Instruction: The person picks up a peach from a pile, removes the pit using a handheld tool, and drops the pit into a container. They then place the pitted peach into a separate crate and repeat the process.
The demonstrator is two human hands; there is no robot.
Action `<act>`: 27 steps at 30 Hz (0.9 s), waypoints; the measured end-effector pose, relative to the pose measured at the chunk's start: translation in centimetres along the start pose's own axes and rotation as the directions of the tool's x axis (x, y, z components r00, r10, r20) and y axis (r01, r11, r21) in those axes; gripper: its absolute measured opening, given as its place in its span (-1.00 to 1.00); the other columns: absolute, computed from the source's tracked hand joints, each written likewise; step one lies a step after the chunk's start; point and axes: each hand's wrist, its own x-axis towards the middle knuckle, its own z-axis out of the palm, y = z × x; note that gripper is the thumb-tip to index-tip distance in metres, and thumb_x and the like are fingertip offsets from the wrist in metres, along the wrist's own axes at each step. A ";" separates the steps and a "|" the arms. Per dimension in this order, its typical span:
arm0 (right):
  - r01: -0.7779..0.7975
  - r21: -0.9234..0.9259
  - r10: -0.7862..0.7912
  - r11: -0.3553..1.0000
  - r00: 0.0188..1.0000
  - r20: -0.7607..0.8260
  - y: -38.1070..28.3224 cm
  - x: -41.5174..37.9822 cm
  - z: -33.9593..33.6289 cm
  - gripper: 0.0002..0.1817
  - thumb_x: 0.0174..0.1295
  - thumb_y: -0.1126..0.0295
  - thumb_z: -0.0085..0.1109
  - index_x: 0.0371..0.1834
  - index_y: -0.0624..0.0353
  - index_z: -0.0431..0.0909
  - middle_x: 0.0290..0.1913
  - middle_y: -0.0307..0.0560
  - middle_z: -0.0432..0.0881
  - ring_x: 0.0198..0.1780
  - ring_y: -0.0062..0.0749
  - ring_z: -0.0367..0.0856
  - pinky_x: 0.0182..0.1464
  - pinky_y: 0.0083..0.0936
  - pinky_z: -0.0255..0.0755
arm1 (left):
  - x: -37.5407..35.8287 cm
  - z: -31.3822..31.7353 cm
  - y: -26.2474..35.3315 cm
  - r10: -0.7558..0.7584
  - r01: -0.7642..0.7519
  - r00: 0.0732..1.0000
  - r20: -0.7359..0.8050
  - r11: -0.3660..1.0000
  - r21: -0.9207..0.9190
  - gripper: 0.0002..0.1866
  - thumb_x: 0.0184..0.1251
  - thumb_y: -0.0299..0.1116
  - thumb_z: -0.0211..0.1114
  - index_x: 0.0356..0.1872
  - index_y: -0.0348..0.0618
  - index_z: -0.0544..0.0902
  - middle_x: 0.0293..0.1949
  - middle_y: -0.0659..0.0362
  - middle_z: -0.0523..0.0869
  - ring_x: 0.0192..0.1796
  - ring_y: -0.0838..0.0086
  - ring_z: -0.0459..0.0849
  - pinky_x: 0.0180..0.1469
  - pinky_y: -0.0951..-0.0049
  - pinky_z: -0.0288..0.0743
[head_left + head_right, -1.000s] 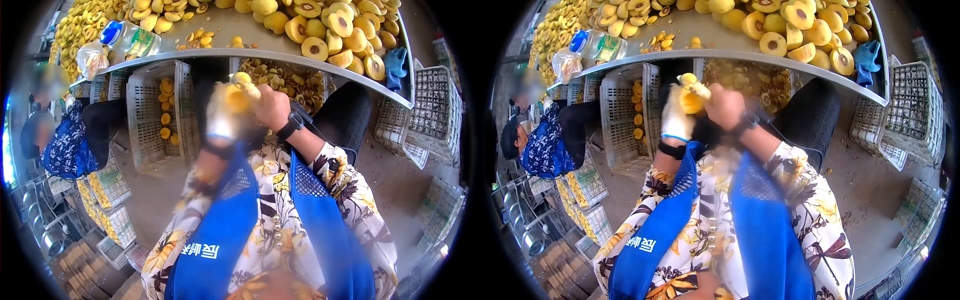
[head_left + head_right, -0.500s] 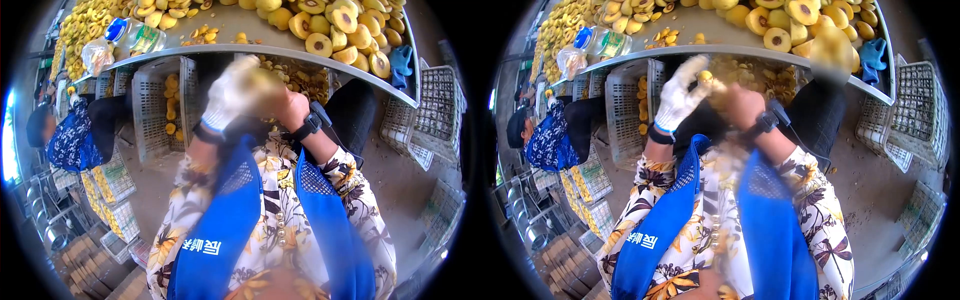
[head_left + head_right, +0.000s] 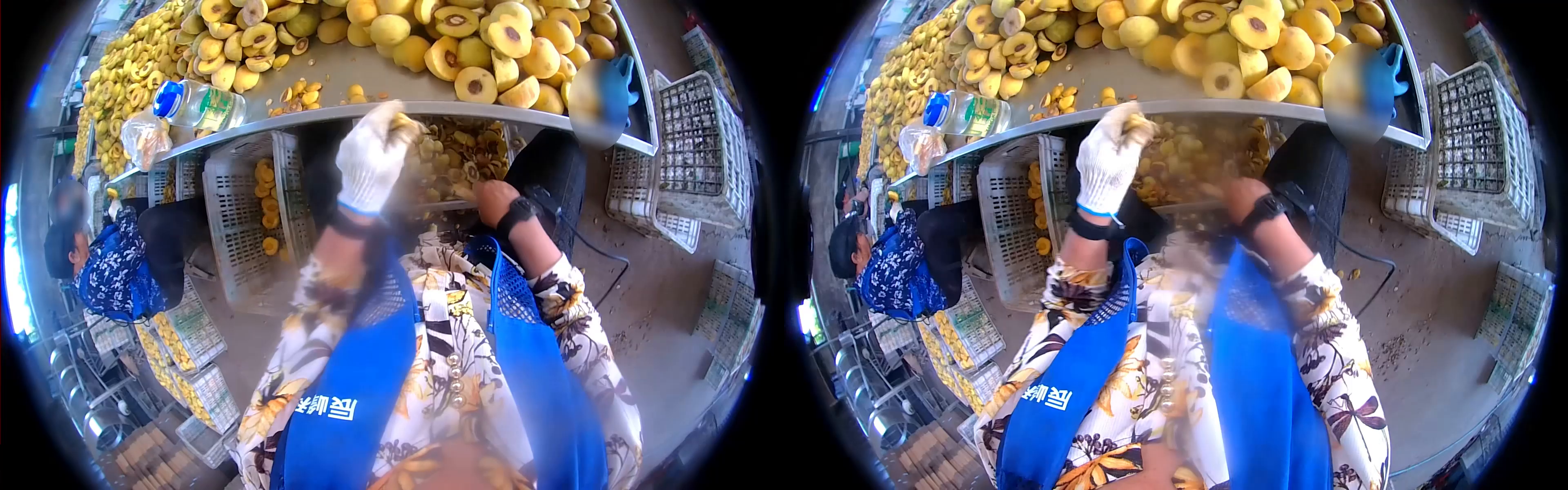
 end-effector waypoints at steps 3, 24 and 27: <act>0.047 0.026 -0.042 0.999 0.986 -0.159 0.6 -0.7 0.7 -0.89 0.00 0.43 0.05 -0.43 0.21 0.45 -0.54 0.13 0.57 -0.40 -0.02 0.58 -0.35 -0.22 0.45 | 2.2 -0.8 0.3 0.190 -0.213 0.977 0.100 0.923 0.320 -0.26 -0.05 0.19 0.27 0.03 -0.22 0.47 -0.15 -0.02 0.63 -0.08 0.20 0.59 0.00 0.29 0.42; 0.097 0.541 0.338 0.835 0.686 -0.644 -2.6 -0.4 -5.7 -0.71 0.05 0.33 0.16 -0.18 0.20 0.47 -0.47 0.20 0.55 -0.36 0.06 0.57 -0.36 -0.31 0.46 | 8.8 6.9 -0.3 -0.188 0.188 0.982 -0.020 0.963 0.195 -0.75 -0.04 -0.21 0.22 -0.37 -0.14 0.60 -0.36 -0.08 0.64 -0.25 0.03 0.59 -0.15 0.18 0.46; 0.041 0.595 0.423 0.803 0.664 -0.617 -3.2 0.7 -7.9 -0.54 0.04 0.23 0.18 -0.01 0.17 0.38 -0.40 0.26 0.57 -0.30 0.18 0.53 -0.27 -0.19 0.44 | 7.5 3.5 -0.1 -0.320 0.314 0.947 0.015 0.921 -0.231 -0.76 -0.04 -0.32 0.29 -0.41 -0.30 0.56 -0.51 0.04 0.64 -0.45 0.39 0.60 -0.39 0.46 0.46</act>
